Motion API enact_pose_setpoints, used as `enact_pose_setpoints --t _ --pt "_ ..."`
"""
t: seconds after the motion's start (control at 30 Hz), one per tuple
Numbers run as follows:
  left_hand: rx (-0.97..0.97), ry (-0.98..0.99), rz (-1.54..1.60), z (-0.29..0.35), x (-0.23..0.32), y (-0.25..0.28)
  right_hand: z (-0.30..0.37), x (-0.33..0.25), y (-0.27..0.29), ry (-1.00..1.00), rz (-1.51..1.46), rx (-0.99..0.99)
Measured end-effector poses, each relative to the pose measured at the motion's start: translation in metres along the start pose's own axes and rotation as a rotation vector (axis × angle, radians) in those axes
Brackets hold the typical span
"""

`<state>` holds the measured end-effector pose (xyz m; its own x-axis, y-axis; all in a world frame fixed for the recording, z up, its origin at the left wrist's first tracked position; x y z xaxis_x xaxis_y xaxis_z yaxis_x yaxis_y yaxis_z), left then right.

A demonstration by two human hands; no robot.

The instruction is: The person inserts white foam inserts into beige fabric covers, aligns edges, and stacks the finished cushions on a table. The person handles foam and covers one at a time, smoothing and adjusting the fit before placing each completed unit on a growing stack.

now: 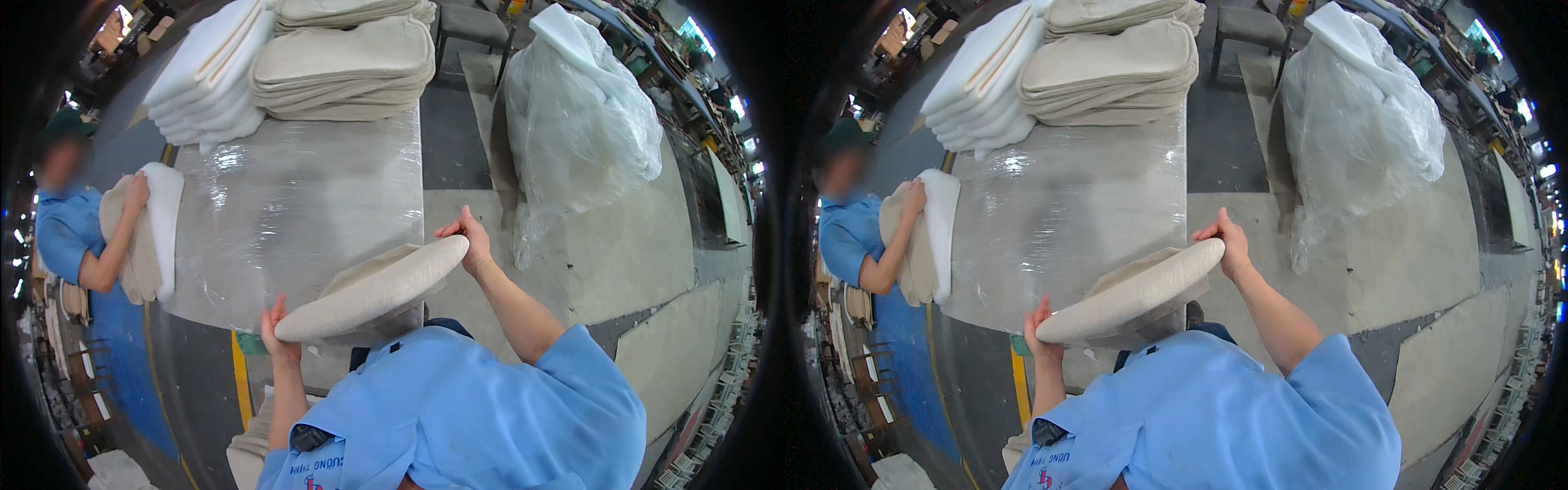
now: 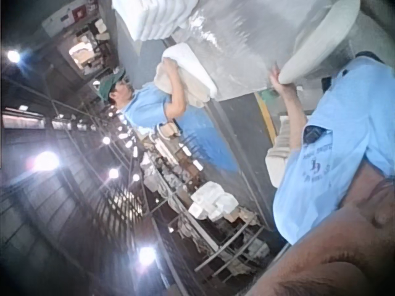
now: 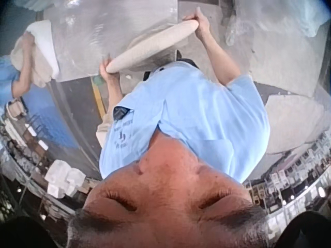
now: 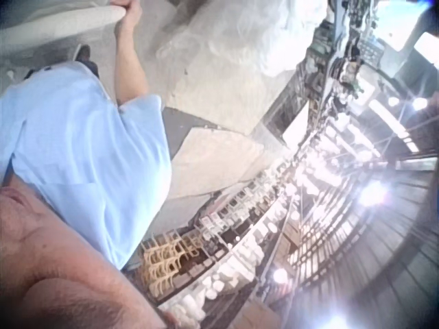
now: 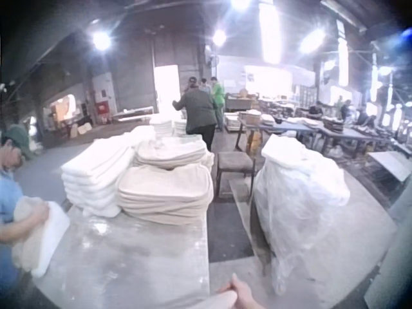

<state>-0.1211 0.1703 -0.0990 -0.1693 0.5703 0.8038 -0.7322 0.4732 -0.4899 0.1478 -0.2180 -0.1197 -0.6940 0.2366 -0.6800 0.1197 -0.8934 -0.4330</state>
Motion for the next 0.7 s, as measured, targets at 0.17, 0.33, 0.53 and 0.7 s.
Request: enact_pose_setpoints --t 0.17,0.33,0.53,0.7 --pt "-0.026 -0.144 -0.032 -0.007 -0.010 -0.003 -0.036 0.030 0.016 -0.041 -0.019 0.081" --pt "0.039 -0.129 -0.018 -0.014 -0.036 -0.017 -0.038 0.035 0.026 -0.003 0.027 0.360" --pt "0.237 -0.162 -0.255 -0.008 0.021 -0.024 -0.006 -0.021 -0.046 -0.180 0.368 0.334" --pt "0.052 -0.157 -0.319 -0.012 0.023 -0.027 -0.010 -0.044 -0.040 -0.179 0.364 0.047"
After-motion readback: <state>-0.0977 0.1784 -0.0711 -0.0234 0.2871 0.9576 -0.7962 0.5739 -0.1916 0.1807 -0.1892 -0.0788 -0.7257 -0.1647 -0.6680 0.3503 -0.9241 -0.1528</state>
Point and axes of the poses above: each hand's wrist, its own z-axis away from the middle knuckle, its own y-axis out of the back of the hand, x = y × z, the point moved 1 cm from there along -z, towards the middle knuckle, and after that the axes turned 15 degrees about -y, right-handed, at the moved point
